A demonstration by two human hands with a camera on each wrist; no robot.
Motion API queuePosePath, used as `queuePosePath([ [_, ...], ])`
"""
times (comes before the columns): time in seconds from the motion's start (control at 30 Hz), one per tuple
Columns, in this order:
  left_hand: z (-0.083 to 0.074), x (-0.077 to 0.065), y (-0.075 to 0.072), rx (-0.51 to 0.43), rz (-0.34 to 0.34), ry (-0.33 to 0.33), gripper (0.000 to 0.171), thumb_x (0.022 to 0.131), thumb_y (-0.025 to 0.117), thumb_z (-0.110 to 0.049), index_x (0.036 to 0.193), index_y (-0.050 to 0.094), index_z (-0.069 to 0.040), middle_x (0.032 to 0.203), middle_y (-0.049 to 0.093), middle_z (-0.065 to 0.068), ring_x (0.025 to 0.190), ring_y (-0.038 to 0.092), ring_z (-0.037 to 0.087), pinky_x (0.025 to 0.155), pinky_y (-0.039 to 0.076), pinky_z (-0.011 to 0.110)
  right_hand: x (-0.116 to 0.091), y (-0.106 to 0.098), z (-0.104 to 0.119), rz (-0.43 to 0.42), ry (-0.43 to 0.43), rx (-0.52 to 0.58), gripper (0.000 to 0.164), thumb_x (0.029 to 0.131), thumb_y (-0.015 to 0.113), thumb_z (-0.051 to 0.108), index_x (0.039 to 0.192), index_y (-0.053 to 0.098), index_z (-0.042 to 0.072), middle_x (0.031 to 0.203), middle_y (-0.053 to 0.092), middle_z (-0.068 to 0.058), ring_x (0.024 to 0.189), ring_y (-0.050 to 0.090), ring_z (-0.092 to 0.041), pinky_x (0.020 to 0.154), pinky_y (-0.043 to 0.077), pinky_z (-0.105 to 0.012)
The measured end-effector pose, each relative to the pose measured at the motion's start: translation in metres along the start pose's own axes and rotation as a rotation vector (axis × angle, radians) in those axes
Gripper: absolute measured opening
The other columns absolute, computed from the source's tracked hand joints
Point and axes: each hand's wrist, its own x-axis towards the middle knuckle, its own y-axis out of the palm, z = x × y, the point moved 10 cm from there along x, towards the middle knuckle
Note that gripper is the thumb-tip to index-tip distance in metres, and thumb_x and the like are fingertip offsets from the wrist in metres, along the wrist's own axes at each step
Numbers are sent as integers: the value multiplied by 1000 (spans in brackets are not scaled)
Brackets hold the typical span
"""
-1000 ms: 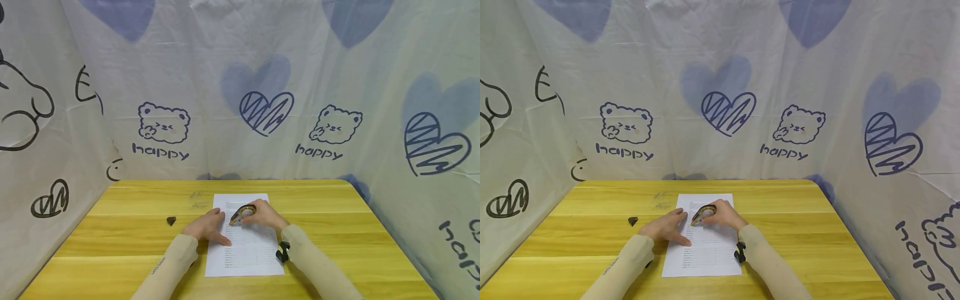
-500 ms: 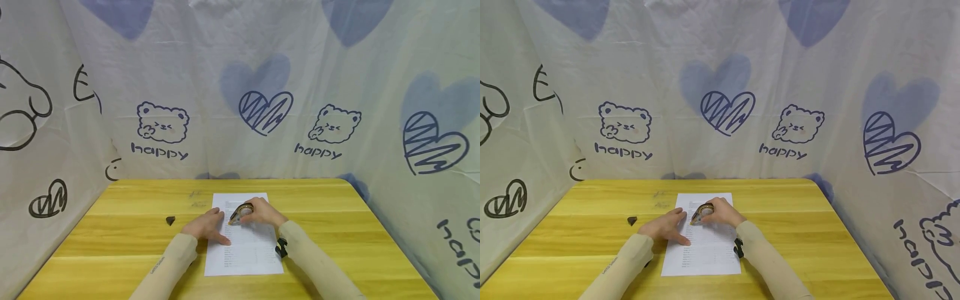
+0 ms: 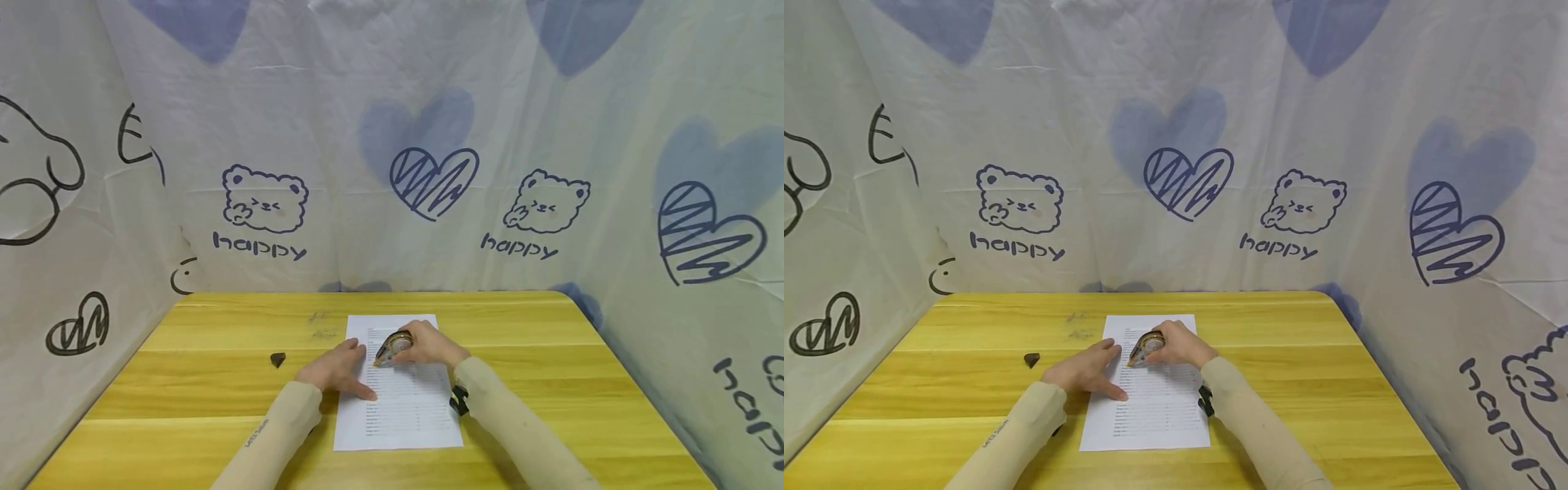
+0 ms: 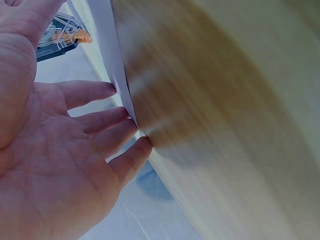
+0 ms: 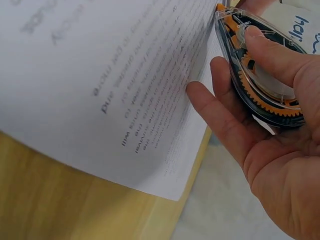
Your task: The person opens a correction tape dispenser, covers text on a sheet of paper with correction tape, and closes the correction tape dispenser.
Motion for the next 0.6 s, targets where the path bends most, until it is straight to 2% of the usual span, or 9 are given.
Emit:
queuePosePath([
  [0.6,-1,0,0,22,10,5,107,67,83,-58,149,39,-6,160,26,17,147,28,35,118,30,52,-1,0,-8,37,33,50,28,80,83,19,100,71,5,82,69,-1,69,62,-11,60,54,-24],
])
